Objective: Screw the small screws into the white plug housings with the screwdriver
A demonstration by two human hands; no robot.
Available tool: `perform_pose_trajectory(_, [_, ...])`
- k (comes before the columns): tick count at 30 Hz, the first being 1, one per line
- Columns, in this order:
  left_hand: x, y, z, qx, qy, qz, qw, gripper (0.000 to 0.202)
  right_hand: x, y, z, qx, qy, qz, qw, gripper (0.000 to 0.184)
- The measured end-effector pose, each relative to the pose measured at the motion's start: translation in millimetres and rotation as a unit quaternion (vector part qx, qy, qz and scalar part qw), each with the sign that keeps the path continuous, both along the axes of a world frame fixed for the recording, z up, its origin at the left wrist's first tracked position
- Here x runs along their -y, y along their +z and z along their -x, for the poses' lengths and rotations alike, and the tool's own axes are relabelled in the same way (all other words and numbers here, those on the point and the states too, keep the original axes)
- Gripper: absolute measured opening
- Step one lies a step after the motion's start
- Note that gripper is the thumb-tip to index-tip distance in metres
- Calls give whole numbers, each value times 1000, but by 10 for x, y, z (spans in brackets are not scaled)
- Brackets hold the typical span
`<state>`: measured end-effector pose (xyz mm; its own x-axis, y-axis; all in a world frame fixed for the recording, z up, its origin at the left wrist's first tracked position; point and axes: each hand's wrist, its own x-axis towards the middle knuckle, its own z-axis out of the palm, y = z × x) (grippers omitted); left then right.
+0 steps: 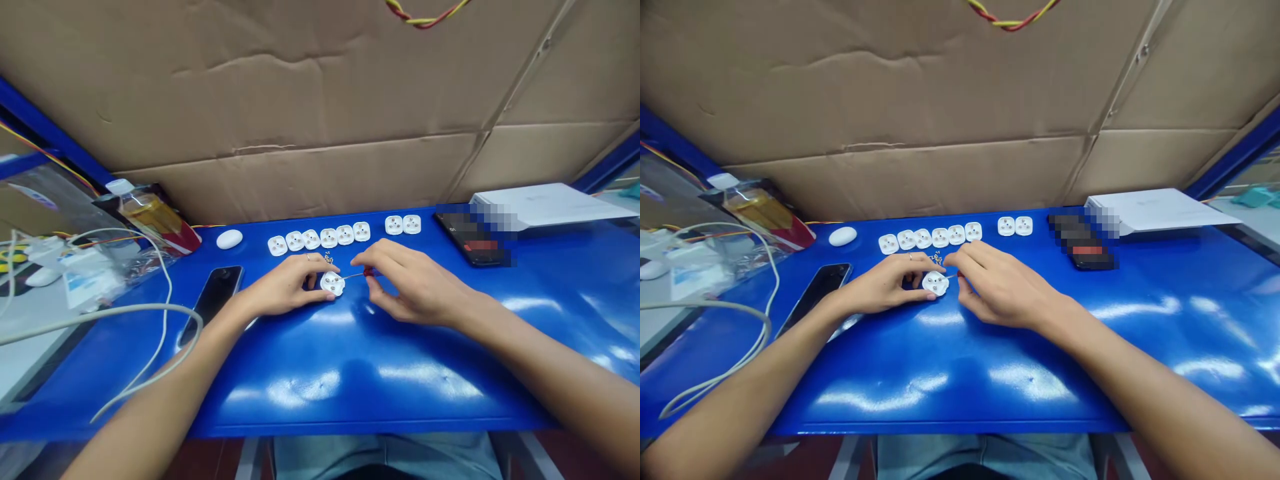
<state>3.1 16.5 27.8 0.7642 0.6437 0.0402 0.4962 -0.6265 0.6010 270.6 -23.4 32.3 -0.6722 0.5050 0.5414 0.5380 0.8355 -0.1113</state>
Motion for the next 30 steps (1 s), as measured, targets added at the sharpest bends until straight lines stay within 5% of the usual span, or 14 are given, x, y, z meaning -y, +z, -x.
perform_pose_trajectory(7, [10, 9, -6, -5, 8, 9, 1000, 42, 5, -13, -4, 32, -63, 33, 997, 21])
perform_pose_trajectory(15, [14, 9, -14, -7, 14, 13, 1000, 41, 24, 16, -2, -3, -8, 52, 999, 24])
perform_pose_trajectory(20, [22, 33, -15, -12, 10, 9, 1000, 41, 8, 3, 5, 20, -69, 63, 995, 21])
perform_pose_trajectory(30, [9, 7, -4, -7, 14, 1, 1000, 42, 6, 32, -21, 31, -6, 36, 999, 20])
